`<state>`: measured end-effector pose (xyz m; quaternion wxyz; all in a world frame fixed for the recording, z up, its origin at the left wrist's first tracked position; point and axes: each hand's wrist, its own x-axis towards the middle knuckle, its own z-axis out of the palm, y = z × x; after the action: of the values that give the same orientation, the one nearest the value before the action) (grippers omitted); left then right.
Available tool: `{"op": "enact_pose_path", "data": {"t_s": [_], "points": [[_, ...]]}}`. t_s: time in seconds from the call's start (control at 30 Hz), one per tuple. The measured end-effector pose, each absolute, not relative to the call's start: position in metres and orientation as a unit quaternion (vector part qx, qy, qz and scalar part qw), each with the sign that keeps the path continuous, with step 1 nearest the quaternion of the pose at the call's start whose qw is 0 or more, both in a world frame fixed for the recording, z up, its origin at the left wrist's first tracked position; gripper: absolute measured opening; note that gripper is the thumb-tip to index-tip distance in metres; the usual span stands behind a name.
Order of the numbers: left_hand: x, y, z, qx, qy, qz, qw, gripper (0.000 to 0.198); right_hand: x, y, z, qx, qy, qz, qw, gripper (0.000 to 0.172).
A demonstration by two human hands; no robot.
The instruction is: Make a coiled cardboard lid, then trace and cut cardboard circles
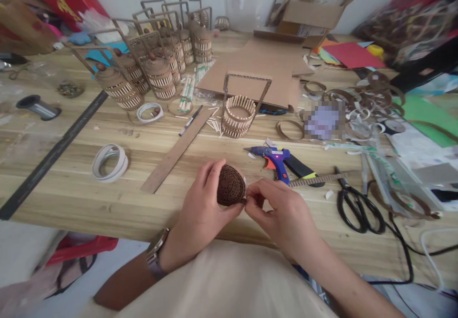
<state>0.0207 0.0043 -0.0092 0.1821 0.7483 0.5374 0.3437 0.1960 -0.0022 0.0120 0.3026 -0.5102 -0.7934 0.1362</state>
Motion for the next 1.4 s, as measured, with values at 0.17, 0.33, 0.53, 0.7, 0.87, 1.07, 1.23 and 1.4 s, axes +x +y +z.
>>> {"op": "enact_pose_path", "data": {"t_s": [0.17, 0.33, 0.53, 0.7, 0.87, 1.07, 1.23, 1.4], "points": [[0.016, 0.003, -0.008, 0.749, 0.523, 0.343, 0.218, 0.075, 0.21, 0.007, 0.021, -0.5, -0.812, 0.06, 0.296, 0.017], [0.01, -0.001, -0.004, 0.711, 0.529, 0.315, 0.34, 0.073, 0.222, 0.025, 0.011, -0.533, -0.803, 0.004, 0.267, 0.015], [0.003, -0.005, -0.005, 0.647, 0.513, 0.348, 0.444, 0.07, 0.216, 0.035, -0.017, -0.531, -0.809, 0.05, 0.248, 0.011], [0.002, -0.006, -0.002, 0.593, 0.507, 0.353, 0.516, 0.07, 0.207, 0.039, -0.025, -0.452, -0.828, 0.172, 0.284, 0.024], [0.001, -0.004, 0.001, 0.565, 0.509, 0.338, 0.554, 0.072, 0.209, 0.04, -0.025, -0.456, -0.831, 0.158, 0.278, 0.025], [0.002, -0.004, 0.001, 0.554, 0.505, 0.34, 0.568, 0.072, 0.213, 0.035, -0.014, -0.477, -0.819, 0.083, 0.306, 0.021], [0.001, -0.004, 0.0, 0.556, 0.505, 0.343, 0.564, 0.071, 0.213, 0.014, 0.006, -0.452, -0.767, 0.181, 0.419, 0.015], [0.003, -0.003, -0.003, 0.576, 0.496, 0.352, 0.547, 0.07, 0.205, -0.001, 0.014, -0.373, -0.794, 0.222, 0.426, 0.017]]}}
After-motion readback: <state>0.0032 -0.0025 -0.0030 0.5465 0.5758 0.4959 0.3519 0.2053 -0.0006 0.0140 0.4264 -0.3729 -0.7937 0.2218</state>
